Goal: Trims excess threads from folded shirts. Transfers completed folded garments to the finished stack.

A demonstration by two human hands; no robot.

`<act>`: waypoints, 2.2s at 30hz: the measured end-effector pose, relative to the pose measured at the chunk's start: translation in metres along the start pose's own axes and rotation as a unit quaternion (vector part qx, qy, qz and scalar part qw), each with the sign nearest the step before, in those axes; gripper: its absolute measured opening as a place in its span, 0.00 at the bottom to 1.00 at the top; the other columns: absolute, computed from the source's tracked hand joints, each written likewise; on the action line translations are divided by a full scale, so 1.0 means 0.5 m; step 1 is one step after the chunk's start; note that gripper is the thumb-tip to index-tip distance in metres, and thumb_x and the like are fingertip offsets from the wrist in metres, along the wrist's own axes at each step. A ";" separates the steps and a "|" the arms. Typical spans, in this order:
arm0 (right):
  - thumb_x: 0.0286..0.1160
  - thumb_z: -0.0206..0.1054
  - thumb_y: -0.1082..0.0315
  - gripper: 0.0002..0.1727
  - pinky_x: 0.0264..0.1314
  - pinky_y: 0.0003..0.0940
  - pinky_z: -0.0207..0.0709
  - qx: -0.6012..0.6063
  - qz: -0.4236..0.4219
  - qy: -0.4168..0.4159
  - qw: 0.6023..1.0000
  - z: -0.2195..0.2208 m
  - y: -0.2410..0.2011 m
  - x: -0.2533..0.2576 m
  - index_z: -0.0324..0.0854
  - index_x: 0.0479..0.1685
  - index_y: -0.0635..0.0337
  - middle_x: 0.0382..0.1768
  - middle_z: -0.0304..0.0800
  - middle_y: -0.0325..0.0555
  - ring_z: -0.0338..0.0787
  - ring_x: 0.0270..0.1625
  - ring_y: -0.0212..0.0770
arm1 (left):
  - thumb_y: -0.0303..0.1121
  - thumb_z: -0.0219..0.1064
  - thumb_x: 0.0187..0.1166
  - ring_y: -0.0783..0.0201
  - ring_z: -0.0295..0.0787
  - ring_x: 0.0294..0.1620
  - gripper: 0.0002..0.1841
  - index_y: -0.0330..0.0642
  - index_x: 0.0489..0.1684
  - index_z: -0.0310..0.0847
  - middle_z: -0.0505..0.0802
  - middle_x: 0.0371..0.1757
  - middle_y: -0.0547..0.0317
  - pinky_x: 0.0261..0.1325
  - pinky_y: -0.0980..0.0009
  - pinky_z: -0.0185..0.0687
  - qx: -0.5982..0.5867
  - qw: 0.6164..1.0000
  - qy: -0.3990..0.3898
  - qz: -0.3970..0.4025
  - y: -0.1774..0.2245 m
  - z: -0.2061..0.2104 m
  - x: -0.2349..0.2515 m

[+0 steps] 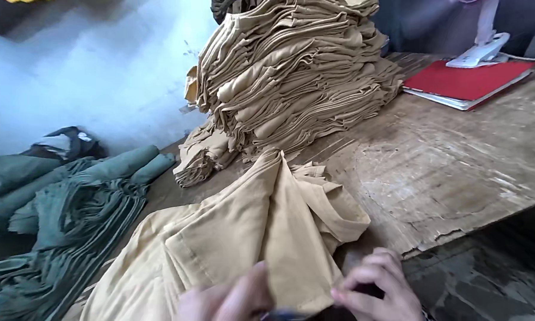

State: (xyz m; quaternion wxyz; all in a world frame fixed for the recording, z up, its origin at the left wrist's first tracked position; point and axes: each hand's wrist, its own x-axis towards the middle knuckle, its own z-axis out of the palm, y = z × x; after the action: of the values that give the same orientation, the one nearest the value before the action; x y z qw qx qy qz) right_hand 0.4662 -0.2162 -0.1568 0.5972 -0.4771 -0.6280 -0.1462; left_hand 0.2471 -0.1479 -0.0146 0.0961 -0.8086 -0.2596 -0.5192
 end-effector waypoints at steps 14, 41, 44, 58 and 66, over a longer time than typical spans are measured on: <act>0.80 0.72 0.63 0.12 0.27 0.30 0.88 0.164 0.402 -0.094 0.896 -0.026 -0.085 0.030 0.88 0.51 0.62 0.31 0.95 0.40 0.91 0.26 0.31 | 0.32 0.69 0.79 0.59 0.85 0.40 0.10 0.51 0.51 0.95 0.95 0.45 0.57 0.44 0.62 0.76 0.038 0.978 -0.196 0.054 0.045 0.096 -0.081; 0.78 0.70 0.75 0.09 0.51 0.23 0.90 0.290 0.210 0.131 0.925 0.068 -0.055 0.049 0.91 0.47 0.51 0.49 0.95 0.35 0.94 0.51 0.29 | 0.22 0.66 0.71 0.69 0.89 0.40 0.09 0.44 0.42 0.90 0.94 0.37 0.66 0.49 0.69 0.85 -0.140 0.972 -0.177 -0.068 0.024 0.107 -0.051; 0.82 0.68 0.64 0.11 0.51 0.24 0.85 0.377 0.226 0.112 0.891 0.078 -0.042 0.078 0.82 0.60 0.51 0.47 0.90 0.33 0.89 0.47 0.28 | 0.20 0.63 0.71 0.75 0.89 0.36 0.14 0.43 0.50 0.88 0.94 0.38 0.67 0.41 0.75 0.89 -0.177 0.958 -0.187 -0.123 0.003 0.115 -0.033; 0.79 0.70 0.69 0.03 0.61 0.30 0.82 0.145 0.094 0.089 0.981 -0.035 -0.059 -0.036 0.90 0.42 0.56 0.41 0.90 0.38 0.89 0.50 0.31 | 0.42 0.76 0.77 0.65 0.80 0.43 0.08 0.60 0.50 0.93 0.91 0.39 0.66 0.57 0.63 0.66 -0.036 0.988 -0.106 0.104 0.028 0.075 -0.070; 0.81 0.71 0.64 0.03 0.51 0.20 0.87 0.197 0.159 0.090 0.963 -0.021 -0.058 -0.024 0.89 0.43 0.52 0.45 0.90 0.33 0.90 0.49 0.25 | 0.36 0.69 0.80 0.61 0.75 0.43 0.09 0.55 0.53 0.91 0.90 0.39 0.63 0.57 0.61 0.61 0.055 0.973 -0.076 0.213 0.019 0.075 -0.077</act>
State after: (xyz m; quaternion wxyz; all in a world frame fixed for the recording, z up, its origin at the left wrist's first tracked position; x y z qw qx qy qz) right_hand 0.4483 -0.2438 -0.1540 0.7491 -0.4288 -0.5037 0.0350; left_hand 0.2688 -0.1523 -0.0643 0.2289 -0.8757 -0.1163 -0.4089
